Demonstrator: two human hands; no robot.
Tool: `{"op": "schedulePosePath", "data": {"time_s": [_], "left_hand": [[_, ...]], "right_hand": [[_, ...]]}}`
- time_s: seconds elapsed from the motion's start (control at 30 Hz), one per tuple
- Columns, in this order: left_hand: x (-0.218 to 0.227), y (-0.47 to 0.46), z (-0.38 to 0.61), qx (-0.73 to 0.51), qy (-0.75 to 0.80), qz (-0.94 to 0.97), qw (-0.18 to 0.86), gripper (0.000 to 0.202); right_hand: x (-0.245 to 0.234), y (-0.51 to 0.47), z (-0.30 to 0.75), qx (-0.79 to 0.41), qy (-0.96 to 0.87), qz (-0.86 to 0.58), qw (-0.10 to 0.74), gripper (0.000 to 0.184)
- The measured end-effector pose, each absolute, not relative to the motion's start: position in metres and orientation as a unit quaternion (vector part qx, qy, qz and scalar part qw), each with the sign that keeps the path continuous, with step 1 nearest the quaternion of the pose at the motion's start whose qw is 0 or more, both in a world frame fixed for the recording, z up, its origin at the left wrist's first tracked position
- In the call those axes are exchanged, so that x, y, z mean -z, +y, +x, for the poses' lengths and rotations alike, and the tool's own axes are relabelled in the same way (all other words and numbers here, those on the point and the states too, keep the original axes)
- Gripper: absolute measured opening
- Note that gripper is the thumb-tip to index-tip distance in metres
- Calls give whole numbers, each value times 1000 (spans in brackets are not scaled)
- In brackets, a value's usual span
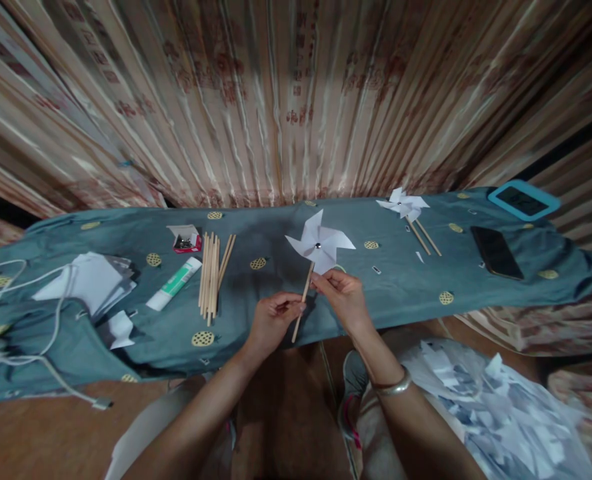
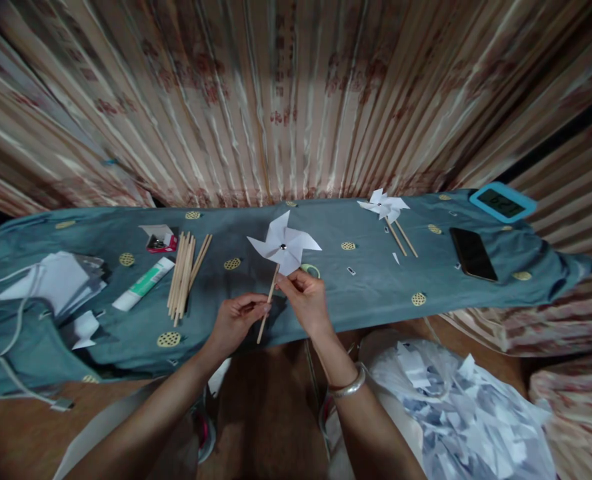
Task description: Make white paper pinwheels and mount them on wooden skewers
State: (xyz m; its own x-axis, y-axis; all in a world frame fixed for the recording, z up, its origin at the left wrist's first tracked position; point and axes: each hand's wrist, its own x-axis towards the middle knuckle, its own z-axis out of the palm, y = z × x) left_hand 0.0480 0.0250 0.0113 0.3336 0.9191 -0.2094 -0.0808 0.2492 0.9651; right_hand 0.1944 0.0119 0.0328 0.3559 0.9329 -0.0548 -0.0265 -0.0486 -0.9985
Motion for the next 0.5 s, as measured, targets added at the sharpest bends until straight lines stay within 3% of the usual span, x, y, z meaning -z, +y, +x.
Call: {"op": "schedulePosePath", "data": {"time_s": [0.5], "left_hand": [[-19, 13, 42, -402, 422, 472, 662, 26]], "right_hand": [[-30, -13, 175, -394, -468, -603, 513, 18]]}}
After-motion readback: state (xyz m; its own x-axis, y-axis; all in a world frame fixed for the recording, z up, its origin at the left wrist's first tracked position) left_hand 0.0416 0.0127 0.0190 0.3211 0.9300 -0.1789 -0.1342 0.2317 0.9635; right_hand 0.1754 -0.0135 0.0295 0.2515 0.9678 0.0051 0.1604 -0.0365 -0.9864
